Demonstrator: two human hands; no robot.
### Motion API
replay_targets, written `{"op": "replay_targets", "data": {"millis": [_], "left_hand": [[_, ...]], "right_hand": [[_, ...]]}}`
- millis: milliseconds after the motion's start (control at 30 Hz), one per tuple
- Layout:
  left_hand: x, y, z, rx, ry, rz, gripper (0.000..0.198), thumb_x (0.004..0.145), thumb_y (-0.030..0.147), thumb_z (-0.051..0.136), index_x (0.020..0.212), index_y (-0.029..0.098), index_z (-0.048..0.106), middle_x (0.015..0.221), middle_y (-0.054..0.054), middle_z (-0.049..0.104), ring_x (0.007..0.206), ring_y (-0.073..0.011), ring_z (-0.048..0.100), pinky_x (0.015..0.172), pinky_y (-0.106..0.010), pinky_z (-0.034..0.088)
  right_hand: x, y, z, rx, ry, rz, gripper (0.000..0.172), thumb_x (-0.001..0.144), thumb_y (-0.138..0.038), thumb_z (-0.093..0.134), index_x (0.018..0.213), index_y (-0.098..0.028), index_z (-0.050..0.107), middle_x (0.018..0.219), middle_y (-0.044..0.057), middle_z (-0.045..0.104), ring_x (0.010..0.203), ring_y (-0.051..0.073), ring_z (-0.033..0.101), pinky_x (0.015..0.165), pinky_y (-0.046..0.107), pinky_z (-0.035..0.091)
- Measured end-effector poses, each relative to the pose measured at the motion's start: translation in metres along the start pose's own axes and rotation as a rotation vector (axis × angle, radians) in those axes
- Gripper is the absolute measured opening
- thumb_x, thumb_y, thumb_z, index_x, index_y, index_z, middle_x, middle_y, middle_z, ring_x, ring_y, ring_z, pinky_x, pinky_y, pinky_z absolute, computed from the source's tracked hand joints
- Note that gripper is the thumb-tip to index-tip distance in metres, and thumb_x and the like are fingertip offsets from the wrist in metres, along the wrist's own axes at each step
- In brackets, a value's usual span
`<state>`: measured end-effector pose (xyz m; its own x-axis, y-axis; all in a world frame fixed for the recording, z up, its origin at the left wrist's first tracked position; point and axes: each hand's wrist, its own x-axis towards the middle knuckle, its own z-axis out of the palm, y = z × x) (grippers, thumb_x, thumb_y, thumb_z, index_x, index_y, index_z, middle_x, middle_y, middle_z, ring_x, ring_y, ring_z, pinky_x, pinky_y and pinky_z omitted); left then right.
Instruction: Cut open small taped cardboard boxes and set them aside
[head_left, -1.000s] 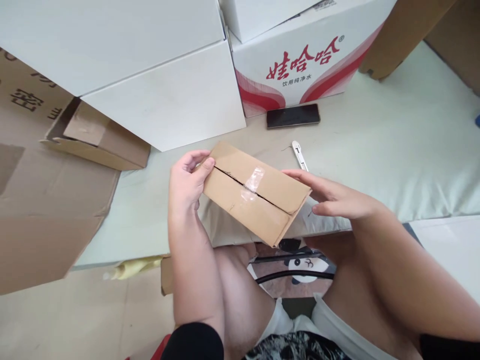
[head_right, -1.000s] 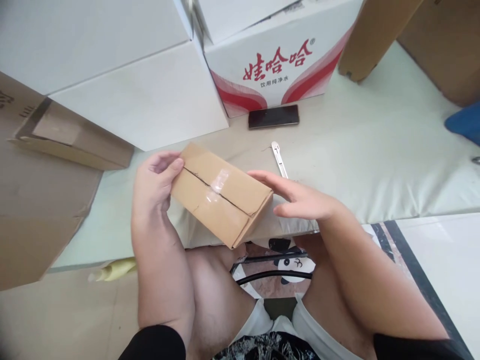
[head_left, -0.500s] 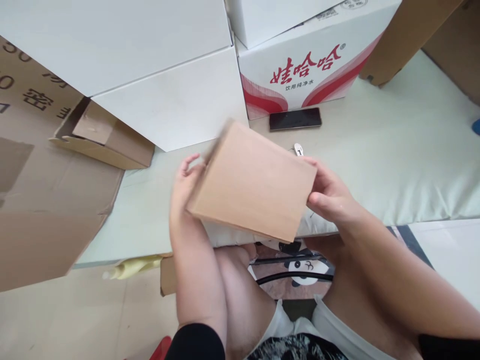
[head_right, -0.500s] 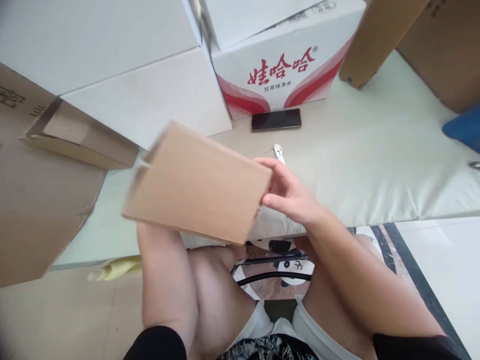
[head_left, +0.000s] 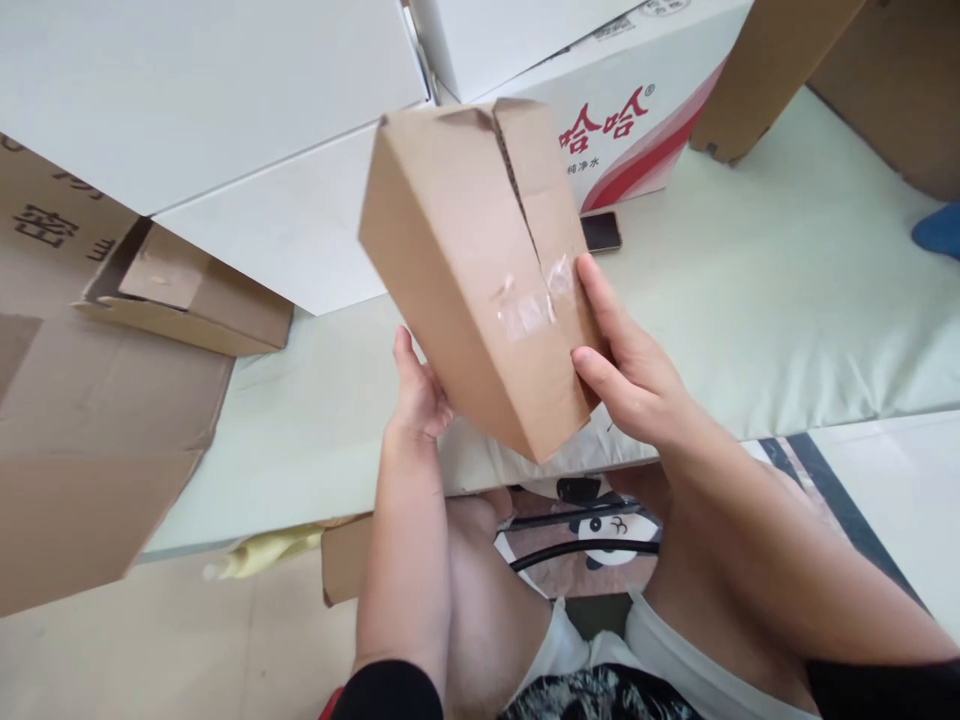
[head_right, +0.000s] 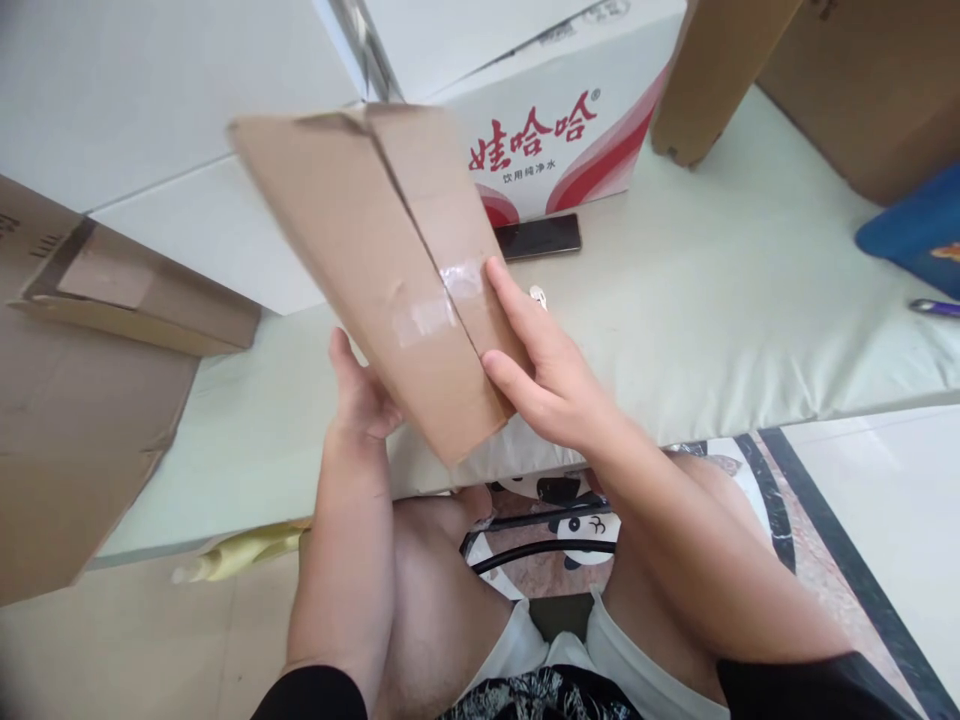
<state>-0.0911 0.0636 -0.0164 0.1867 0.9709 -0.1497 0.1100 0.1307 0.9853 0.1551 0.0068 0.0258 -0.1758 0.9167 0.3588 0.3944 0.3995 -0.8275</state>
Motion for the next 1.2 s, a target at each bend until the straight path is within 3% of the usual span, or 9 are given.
{"op": "replay_targets", "data": {"millis": [133,333,433,533,667,767,900,1067,1200], "left_hand": [[-0.001,-0.004,0.006,-0.139,-0.138,-0.263,0.097,0.072,0.102,0.032,0.114,0.023,0.071,0.102,-0.016,0.080,0.101,-0.0342,0.077,0.077,-0.045,0.065],[0.003,0.003,-0.001,0.262,-0.221,-0.523,0.071,0.072,0.085,0.064,0.074,0.015,0.073,0.069,-0.014,0.075,0.061,-0.0226,0.072,0.048,-0.028,0.048],[0.003,0.012,-0.005,0.336,0.184,-0.277,0.045,0.076,0.063,0.072,0.077,0.018,0.069,0.073,-0.008,0.076,0.071,-0.0225,0.074,0.060,-0.032,0.053],[-0.005,0.027,-0.002,0.202,0.496,0.237,0.037,0.081,0.055,0.070,0.102,0.025,0.066,0.104,-0.003,0.077,0.112,-0.0263,0.072,0.088,-0.042,0.057],[-0.019,0.046,0.014,0.297,0.222,0.588,0.041,0.088,0.062,0.065,0.111,0.029,0.069,0.135,-0.006,0.068,0.140,-0.0319,0.054,0.116,-0.053,0.044],[-0.020,0.048,0.025,0.526,0.040,0.554,0.039,0.088,0.057,0.068,0.115,0.029,0.071,0.142,-0.008,0.064,0.145,-0.0333,0.047,0.127,-0.056,0.030],[-0.016,0.043,0.025,0.607,0.012,0.524,0.038,0.086,0.048,0.070,0.120,0.031,0.073,0.145,-0.006,0.062,0.148,-0.0335,0.041,0.128,-0.057,0.027],[-0.016,0.042,0.023,0.645,-0.010,0.518,0.033,0.088,0.045,0.070,0.119,0.033,0.077,0.149,-0.004,0.059,0.149,-0.0340,0.038,0.127,-0.060,0.027],[-0.018,0.044,0.026,0.686,-0.041,0.531,0.028,0.090,0.040,0.069,0.116,0.034,0.080,0.154,-0.005,0.054,0.152,-0.0350,0.033,0.127,-0.064,0.024]], "right_hand": [[-0.002,0.009,-0.006,0.065,0.021,0.090,0.073,0.097,-0.050,0.051,0.164,-0.036,0.027,0.172,-0.003,0.028,0.160,0.028,0.025,0.132,0.052,0.022],[0.000,0.020,-0.020,0.077,0.078,0.223,0.051,0.090,-0.032,0.059,0.141,-0.032,0.063,0.165,0.002,0.044,0.156,0.033,0.035,0.127,0.057,0.033],[0.001,0.022,-0.018,0.113,0.006,0.237,0.049,0.087,-0.025,0.058,0.134,-0.030,0.069,0.163,0.003,0.046,0.152,0.032,0.041,0.119,0.056,0.045],[0.001,0.018,-0.012,0.113,-0.028,0.202,0.049,0.086,-0.023,0.058,0.133,-0.031,0.070,0.162,0.003,0.047,0.150,0.031,0.044,0.118,0.056,0.044],[0.002,0.012,-0.005,0.089,-0.079,0.112,0.042,0.089,-0.033,0.061,0.129,-0.031,0.072,0.162,0.004,0.047,0.151,0.029,0.043,0.124,0.055,0.036],[0.004,0.017,-0.005,0.129,-0.017,0.122,0.035,0.095,-0.044,0.055,0.118,-0.028,0.074,0.151,0.007,0.059,0.140,0.028,0.054,0.114,0.050,0.046],[0.011,0.043,-0.010,-0.199,0.236,0.453,0.030,0.091,-0.039,0.054,0.109,-0.021,0.070,0.116,0.011,0.074,0.093,0.025,0.070,0.090,0.045,0.055],[0.016,0.069,-0.009,-0.603,-0.103,0.705,0.045,0.081,-0.042,0.064,0.120,-0.018,0.063,0.102,0.014,0.073,0.094,0.033,0.068,0.081,0.046,0.052],[0.019,0.071,-0.006,-0.615,-0.157,0.738,0.016,0.078,-0.028,0.062,0.093,-0.021,0.063,0.090,0.012,0.073,0.095,0.034,0.068,0.081,0.043,0.051]]}}
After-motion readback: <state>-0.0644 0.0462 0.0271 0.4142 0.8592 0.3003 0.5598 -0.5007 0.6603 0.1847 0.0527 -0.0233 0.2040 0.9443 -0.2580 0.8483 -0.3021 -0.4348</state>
